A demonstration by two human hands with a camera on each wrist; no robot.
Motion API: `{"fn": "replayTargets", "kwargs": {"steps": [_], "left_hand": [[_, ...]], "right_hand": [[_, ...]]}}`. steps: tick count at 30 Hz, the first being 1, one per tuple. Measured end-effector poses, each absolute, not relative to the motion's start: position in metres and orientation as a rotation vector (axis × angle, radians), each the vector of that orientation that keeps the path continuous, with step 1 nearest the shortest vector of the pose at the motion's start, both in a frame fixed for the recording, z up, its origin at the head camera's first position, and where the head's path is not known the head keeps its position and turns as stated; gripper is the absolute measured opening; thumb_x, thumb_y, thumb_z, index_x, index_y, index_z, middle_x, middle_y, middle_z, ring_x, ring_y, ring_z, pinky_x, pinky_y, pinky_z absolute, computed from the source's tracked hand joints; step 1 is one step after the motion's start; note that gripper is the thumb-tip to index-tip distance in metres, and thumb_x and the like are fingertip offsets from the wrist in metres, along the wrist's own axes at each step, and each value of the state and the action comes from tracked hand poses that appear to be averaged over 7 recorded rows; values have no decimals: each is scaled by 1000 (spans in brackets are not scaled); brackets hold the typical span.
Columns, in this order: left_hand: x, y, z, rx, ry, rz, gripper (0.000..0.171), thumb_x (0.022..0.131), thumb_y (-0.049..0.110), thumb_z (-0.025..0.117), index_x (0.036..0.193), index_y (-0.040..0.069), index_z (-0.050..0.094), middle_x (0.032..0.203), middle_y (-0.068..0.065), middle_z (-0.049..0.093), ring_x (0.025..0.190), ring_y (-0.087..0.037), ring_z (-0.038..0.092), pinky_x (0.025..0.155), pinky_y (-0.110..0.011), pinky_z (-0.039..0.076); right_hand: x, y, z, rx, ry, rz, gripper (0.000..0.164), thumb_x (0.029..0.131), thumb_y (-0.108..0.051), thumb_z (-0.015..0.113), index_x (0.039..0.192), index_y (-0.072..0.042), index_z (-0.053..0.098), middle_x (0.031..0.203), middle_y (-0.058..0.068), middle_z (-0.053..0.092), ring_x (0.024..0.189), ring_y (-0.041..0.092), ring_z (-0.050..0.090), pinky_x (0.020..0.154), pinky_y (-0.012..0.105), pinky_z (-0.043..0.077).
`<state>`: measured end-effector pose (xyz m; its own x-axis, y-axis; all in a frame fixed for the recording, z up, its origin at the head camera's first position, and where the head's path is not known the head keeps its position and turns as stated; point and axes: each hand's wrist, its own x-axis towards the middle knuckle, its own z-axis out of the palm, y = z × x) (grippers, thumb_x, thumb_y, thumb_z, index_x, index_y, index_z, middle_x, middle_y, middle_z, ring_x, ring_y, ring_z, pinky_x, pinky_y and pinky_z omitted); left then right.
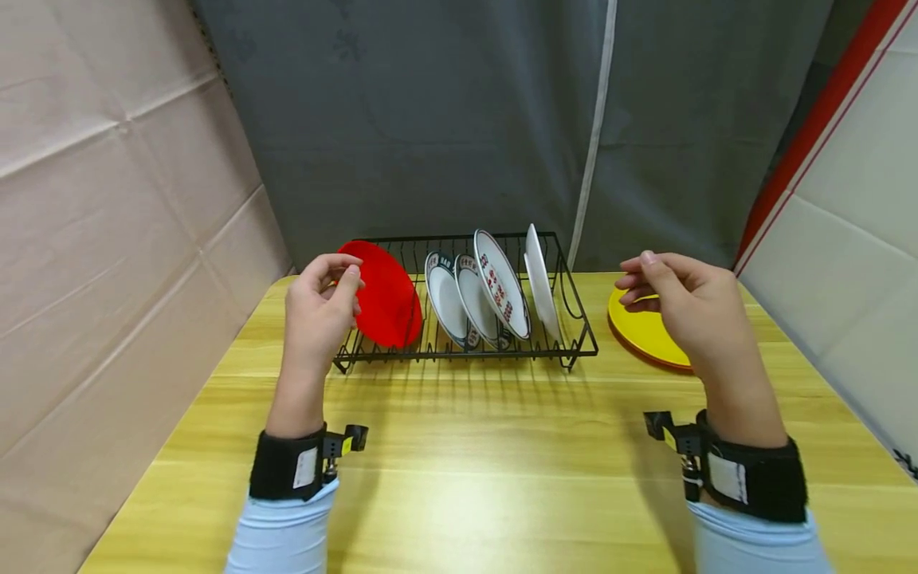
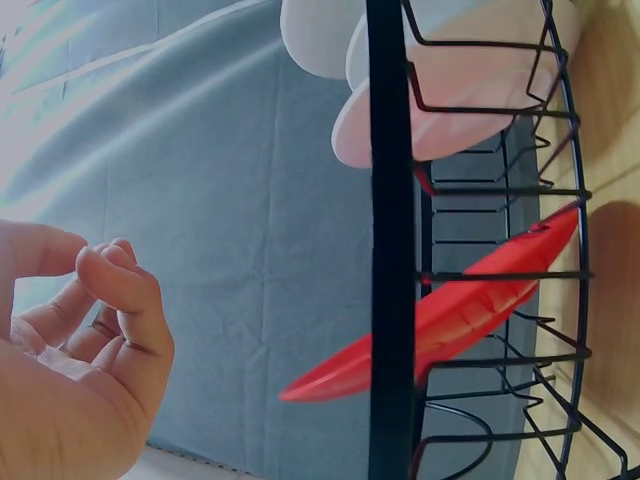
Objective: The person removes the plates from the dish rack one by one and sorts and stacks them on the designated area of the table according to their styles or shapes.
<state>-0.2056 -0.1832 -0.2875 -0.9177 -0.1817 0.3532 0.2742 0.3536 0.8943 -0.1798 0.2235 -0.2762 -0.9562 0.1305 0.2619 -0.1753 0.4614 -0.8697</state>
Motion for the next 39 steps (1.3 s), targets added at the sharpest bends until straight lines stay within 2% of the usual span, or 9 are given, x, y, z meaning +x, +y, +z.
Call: {"fn": "replayTargets", "kwargs": {"steps": [9, 14, 18, 22, 26, 30, 32, 35, 39], "left_hand": [[-202, -180, -285, -118, -2235, -1547, 26, 110, 28, 58, 125, 9, 66, 101, -6, 64, 67, -17, 55, 59, -21, 54], [-205, -181, -287, -99, -2229, -1561, 27, 110, 29, 58, 126, 9, 67, 104, -9, 63, 65, -16, 54, 58, -22, 53], [-213, -185, -294, -20, -2222, -1485, 28, 109, 26, 58, 129, 7, 66, 114, -10, 62, 65, -15, 55, 57, -22, 50], [-224, -188, -306, 125, -2292, -1315, 39, 107, 24, 57, 141, 5, 57, 131, -14, 57, 82, -23, 59, 70, -27, 52], [-233, -189, -316, 245, -2406, -1238, 57, 105, 26, 57, 156, 6, 41, 144, -22, 48, 108, -35, 57, 88, -43, 56], [-238, -191, -324, 253, -2492, -1171, 63, 105, 24, 55, 160, -1, 35, 148, -29, 51, 124, -45, 58, 99, -57, 60], [-240, -192, -328, 234, -2530, -1135, 63, 106, 23, 54, 160, -4, 34, 148, -33, 56, 122, -49, 64, 98, -58, 62], [-243, -192, -335, 212, -2573, -1075, 63, 107, 21, 54, 160, -5, 31, 143, -36, 61, 113, -50, 72, 89, -58, 66], [-245, -193, -341, 217, -2591, -1030, 63, 107, 17, 51, 161, -4, 27, 135, -39, 65, 106, -53, 73, 85, -60, 66]], "right_hand": [[-179, 221, -274, 38, -2461, 1426, 51, 113, -43, 46, 133, -2, 69, 100, -22, 69, 86, 4, 70, 78, 9, 59], [-180, 220, -276, 36, -2500, 1392, 52, 113, -45, 45, 132, -4, 69, 106, -11, 70, 88, 4, 69, 78, 8, 58], [-182, 219, -276, 29, -2518, 1385, 52, 113, -46, 44, 132, -5, 69, 115, 3, 71, 88, 5, 69, 78, 8, 58], [-181, 218, -277, 10, -2541, 1380, 52, 113, -47, 44, 133, -6, 69, 122, 13, 71, 88, 5, 69, 78, 8, 58], [-180, 217, -277, 4, -2568, 1361, 51, 113, -47, 44, 133, -6, 69, 124, 16, 71, 87, 5, 69, 77, 8, 58], [-180, 216, -277, 7, -2586, 1342, 51, 113, -46, 44, 134, -6, 68, 124, 17, 71, 86, 5, 69, 77, 7, 57], [-180, 216, -277, 16, -2590, 1340, 50, 114, -46, 44, 134, -6, 68, 124, 17, 71, 86, 6, 69, 76, 7, 57], [-180, 216, -277, 40, -2587, 1342, 50, 114, -45, 44, 133, -6, 69, 122, 17, 71, 85, 5, 69, 77, 8, 58], [-179, 215, -277, 80, -2578, 1338, 51, 113, -45, 45, 132, -5, 69, 120, 17, 72, 84, 5, 69, 76, 8, 58]]}}
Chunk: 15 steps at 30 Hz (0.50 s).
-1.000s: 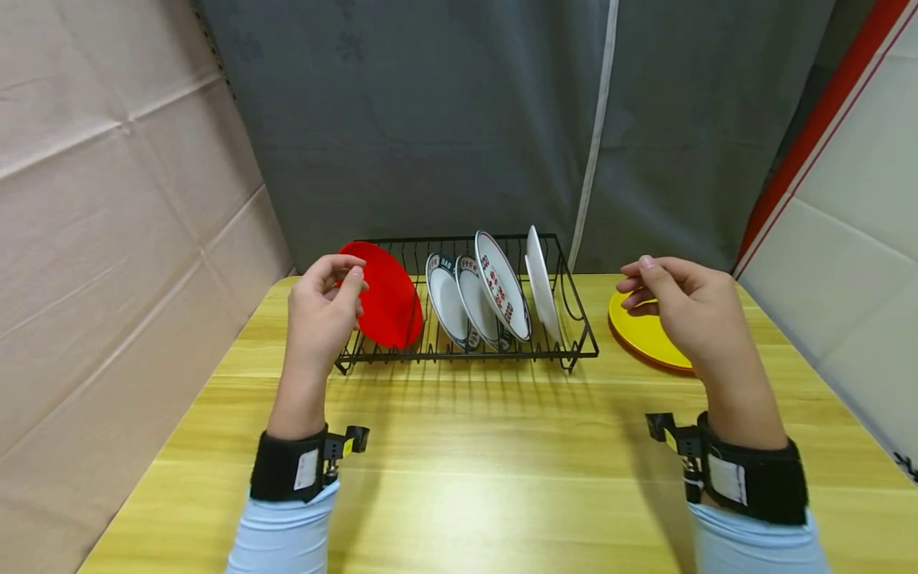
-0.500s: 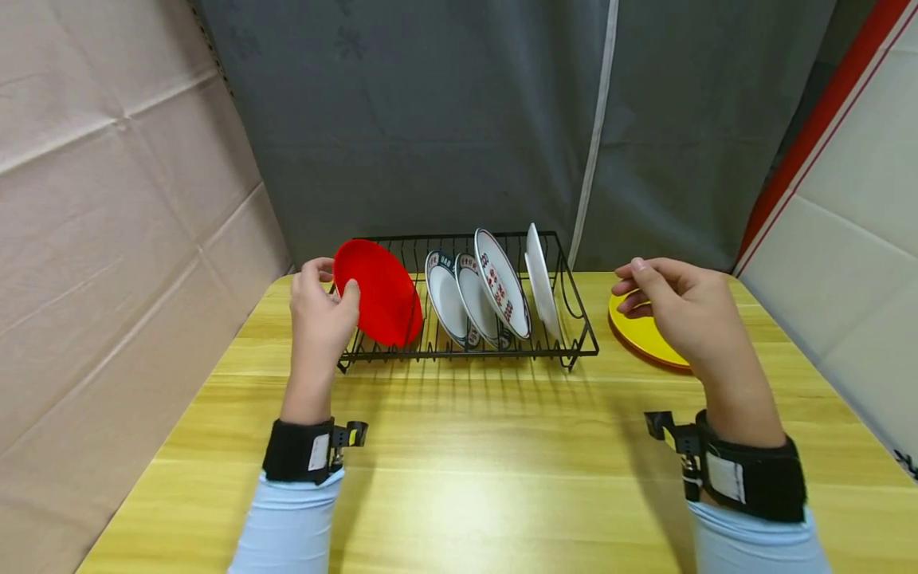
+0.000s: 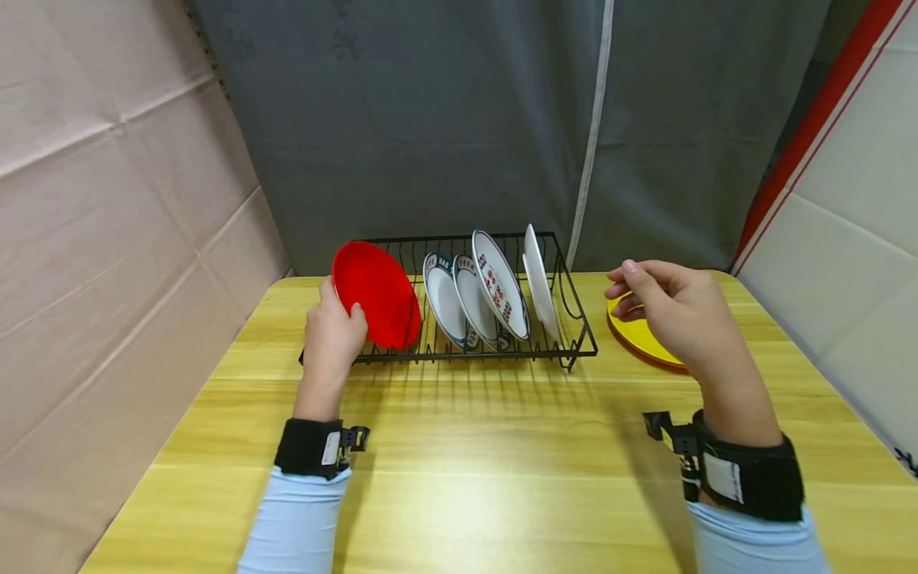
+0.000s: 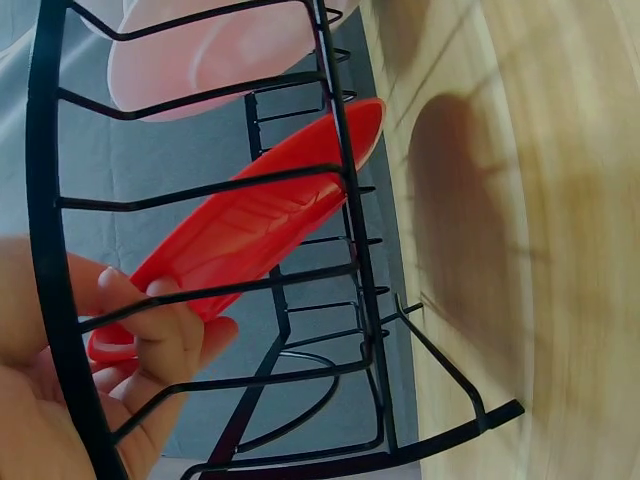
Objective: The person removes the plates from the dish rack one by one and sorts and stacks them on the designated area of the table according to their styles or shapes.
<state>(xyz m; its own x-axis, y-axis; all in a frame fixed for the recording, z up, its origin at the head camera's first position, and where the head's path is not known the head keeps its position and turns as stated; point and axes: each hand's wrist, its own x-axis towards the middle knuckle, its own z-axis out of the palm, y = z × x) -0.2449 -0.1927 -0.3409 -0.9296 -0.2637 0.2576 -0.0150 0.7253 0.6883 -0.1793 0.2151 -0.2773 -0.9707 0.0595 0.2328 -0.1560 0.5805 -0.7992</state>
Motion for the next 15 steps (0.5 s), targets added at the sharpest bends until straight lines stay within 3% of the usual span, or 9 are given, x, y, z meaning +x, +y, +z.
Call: {"fn": "replayTargets", "kwargs": {"steps": [15], "left_hand": [[-244, -195, -343, 212, -2601, -1080, 65, 104, 13, 49, 162, -1, 24, 130, -38, 66, 101, -51, 72, 83, -58, 66]], "right_hand": [[-178, 215, -278, 115, -2607, 1300, 53, 113, -48, 44, 131, -5, 70, 118, 17, 73, 86, 8, 70, 77, 9, 58]]}}
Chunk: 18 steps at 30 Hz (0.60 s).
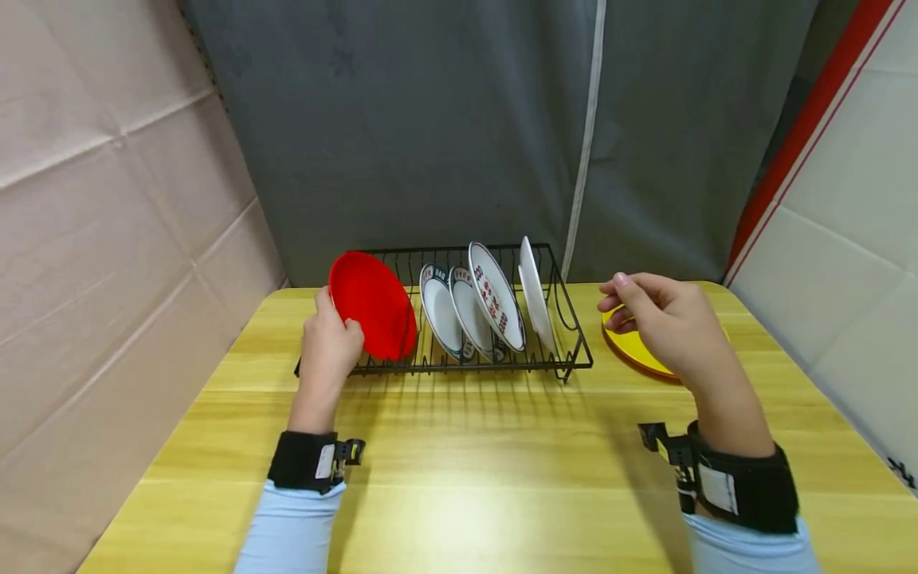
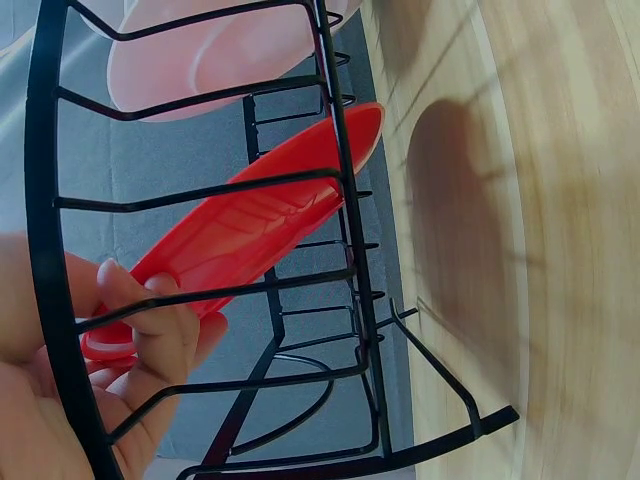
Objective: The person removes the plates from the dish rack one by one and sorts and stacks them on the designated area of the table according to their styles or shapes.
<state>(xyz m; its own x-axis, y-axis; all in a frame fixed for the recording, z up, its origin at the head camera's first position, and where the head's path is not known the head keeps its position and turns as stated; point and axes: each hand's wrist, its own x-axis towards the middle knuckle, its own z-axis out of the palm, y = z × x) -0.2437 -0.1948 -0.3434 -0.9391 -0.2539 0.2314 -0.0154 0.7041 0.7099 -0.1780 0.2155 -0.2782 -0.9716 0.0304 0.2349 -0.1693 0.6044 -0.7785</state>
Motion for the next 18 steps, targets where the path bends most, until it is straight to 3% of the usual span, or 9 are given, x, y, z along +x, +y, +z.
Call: {"fn": "replayTargets", "kwargs": {"steps": [11, 18], "left_hand": [[-247, -189, -348, 153, -2523, -1034, 61, 103, 11, 47, 160, -2, 30, 128, -36, 68, 102, -51, 71, 78, -55, 64], [-248, -187, -349, 156, -2479, -1031, 58, 103, 8, 48, 159, -2, 33, 137, -36, 65, 110, -54, 70, 87, -62, 65]], "right_hand": [[-179, 215, -278, 133, -2618, 1257, 53, 113, -48, 44, 131, -5, 70, 117, 17, 74, 84, 7, 70, 76, 8, 57], [-180, 215, -279, 113, -2632, 1250, 54, 113, -49, 43, 132, -6, 70, 117, 17, 74, 85, 10, 71, 75, 7, 56]]}}
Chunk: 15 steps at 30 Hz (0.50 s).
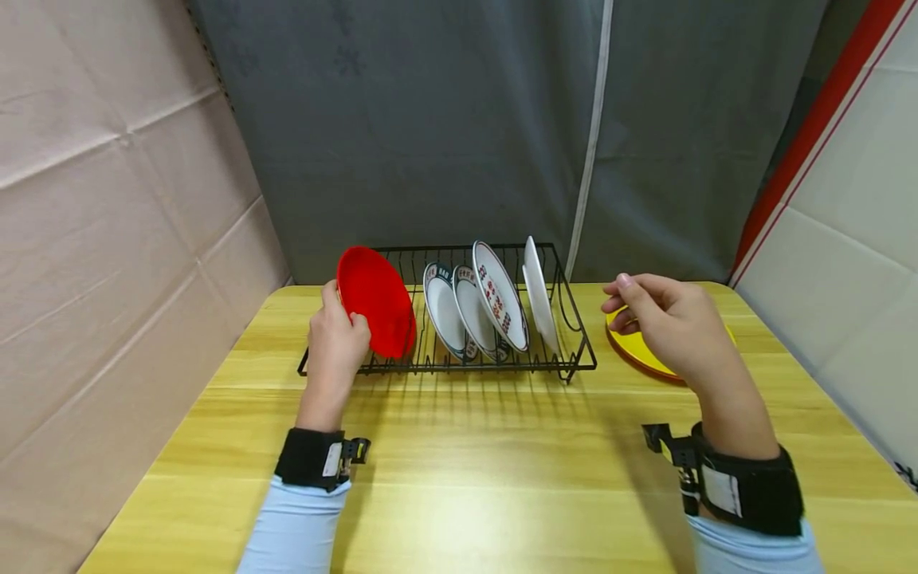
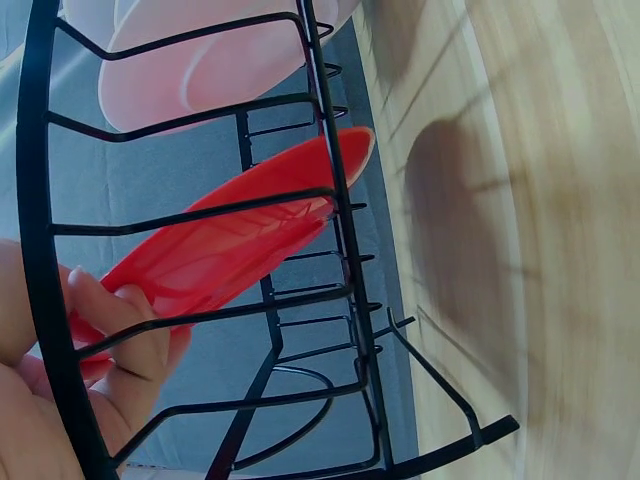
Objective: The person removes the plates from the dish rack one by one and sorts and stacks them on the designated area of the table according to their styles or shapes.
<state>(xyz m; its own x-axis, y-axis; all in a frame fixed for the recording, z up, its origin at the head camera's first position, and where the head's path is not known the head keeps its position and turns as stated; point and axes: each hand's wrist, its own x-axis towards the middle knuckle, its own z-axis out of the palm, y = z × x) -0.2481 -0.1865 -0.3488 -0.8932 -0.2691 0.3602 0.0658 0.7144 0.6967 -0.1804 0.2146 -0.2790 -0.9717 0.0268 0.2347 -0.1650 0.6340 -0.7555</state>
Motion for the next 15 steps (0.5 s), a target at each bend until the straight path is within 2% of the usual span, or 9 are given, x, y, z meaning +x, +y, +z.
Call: {"fn": "replayTargets", "kwargs": {"steps": [10, 15], "left_hand": [[-242, -179, -343, 115, -2392, -962, 57, 103, 4, 54, 157, -1, 36, 144, -33, 62, 114, -54, 70, 89, -62, 64], [-240, -180, -338, 114, -2304, -920, 55, 103, 3, 57, 155, -2, 39, 146, -31, 60, 120, -54, 68, 93, -64, 62]], "right_hand": [[-181, 214, -279, 119, -2642, 1224, 54, 113, -49, 44, 131, -6, 70, 115, 16, 74, 85, 10, 71, 76, 8, 57], [-182, 214, -279, 122, -2659, 1209, 54, 113, -50, 44, 131, -6, 71, 114, 15, 75, 91, 20, 74, 77, 8, 56]]}}
